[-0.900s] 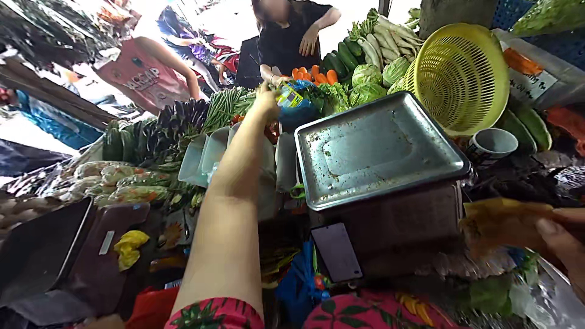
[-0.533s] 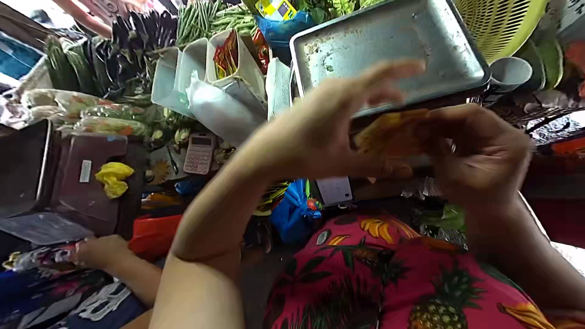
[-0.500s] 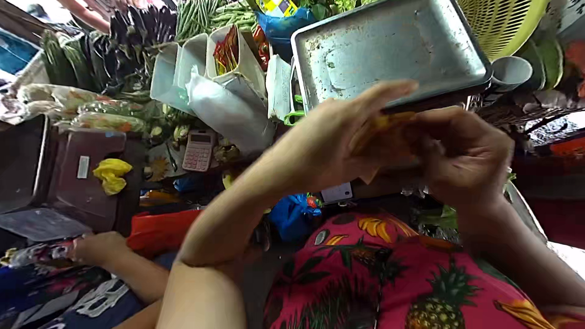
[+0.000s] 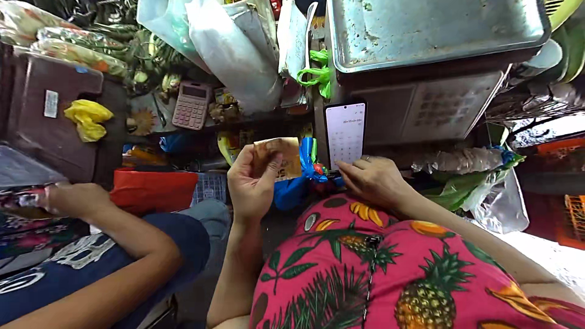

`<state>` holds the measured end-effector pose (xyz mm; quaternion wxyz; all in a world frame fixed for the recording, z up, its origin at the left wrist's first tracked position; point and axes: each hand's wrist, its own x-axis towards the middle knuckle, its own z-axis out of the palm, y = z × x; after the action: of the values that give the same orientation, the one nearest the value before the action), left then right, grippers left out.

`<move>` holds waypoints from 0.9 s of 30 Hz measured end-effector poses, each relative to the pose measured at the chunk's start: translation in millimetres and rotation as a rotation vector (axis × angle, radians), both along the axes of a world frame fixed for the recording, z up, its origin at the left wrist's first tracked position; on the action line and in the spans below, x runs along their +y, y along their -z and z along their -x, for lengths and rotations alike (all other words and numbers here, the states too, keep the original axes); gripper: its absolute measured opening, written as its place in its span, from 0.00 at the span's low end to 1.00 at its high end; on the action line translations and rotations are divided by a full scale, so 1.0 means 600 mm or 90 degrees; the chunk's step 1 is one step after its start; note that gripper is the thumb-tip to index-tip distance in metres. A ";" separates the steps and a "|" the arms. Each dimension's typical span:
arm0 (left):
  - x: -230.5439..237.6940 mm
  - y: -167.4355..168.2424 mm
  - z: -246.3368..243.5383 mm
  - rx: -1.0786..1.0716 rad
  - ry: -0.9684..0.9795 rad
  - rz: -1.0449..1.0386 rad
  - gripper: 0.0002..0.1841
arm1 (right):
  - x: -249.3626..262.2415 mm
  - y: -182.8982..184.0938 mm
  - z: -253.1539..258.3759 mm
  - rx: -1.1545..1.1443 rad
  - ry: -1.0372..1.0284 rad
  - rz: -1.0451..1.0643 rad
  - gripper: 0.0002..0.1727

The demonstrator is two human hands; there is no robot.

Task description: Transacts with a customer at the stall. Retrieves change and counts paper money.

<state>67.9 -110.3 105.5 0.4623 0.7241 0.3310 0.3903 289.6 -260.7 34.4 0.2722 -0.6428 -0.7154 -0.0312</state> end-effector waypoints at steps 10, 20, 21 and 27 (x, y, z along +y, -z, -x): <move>-0.017 0.006 0.034 -0.034 0.039 -0.014 0.14 | -0.002 -0.025 0.027 0.084 0.087 -0.024 0.19; -0.062 0.065 0.017 0.001 0.145 -0.141 0.20 | 0.013 -0.053 0.117 0.895 -0.082 0.198 0.34; -0.056 0.071 0.023 -0.027 0.187 -0.141 0.22 | 0.008 -0.050 0.111 0.915 -0.088 0.209 0.32; -0.031 0.083 0.070 0.037 0.337 -0.193 0.12 | -0.043 -0.047 0.064 0.816 0.051 0.233 0.16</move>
<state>26.1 -129.1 55.7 0.4254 0.8567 0.0818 0.2801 251.0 -286.5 62.5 0.5286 -0.5959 -0.3815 0.4690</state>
